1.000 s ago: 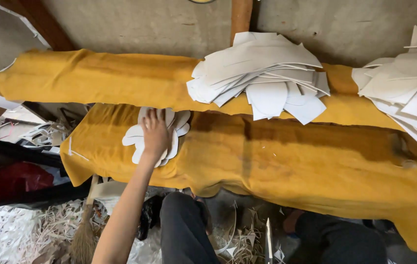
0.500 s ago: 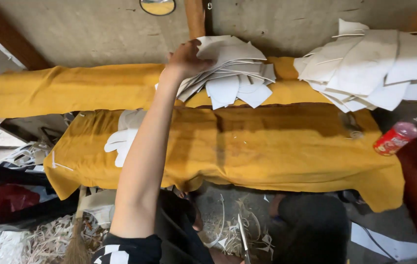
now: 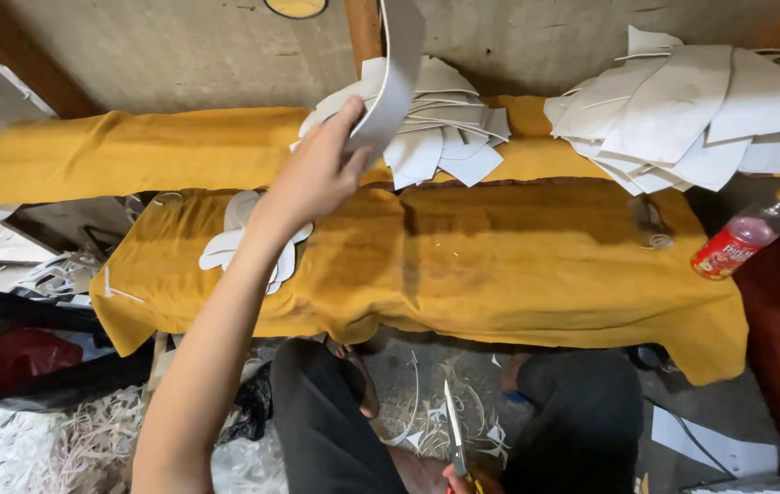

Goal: Cutting out shoe insole shapes from white material using scissors

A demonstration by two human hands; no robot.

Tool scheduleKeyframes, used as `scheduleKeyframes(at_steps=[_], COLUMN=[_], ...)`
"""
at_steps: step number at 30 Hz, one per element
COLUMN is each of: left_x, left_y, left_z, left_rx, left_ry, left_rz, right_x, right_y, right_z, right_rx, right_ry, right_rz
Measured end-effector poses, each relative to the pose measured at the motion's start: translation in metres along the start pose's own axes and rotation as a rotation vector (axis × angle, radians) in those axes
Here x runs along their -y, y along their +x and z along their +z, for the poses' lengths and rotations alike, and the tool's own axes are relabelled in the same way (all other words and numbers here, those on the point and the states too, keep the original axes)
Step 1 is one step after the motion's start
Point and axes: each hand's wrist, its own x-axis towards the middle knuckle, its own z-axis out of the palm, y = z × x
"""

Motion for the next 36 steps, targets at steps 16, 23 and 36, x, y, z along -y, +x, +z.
scheduleKeyframes(at_steps=[16, 23, 36], left_x=[-0.151, -0.133, -0.168], left_y=[-0.276, -0.265, -0.247], left_z=[0.175, 0.151, 0.111], left_rx=[-0.242, -0.282, -0.372], left_ry=[-1.507, -1.494, -1.254], left_rz=[-0.768, -0.581, -0.807], right_x=[-0.244, -0.245, -0.229], right_y=[-0.337, -0.366, -0.392], right_z=[0.339, 0.352, 0.332], right_rx=[-0.094, -0.225, -0.045], right_ry=[-0.996, -1.087, -0.891], right_rz=[0.375, 0.572, 0.583])
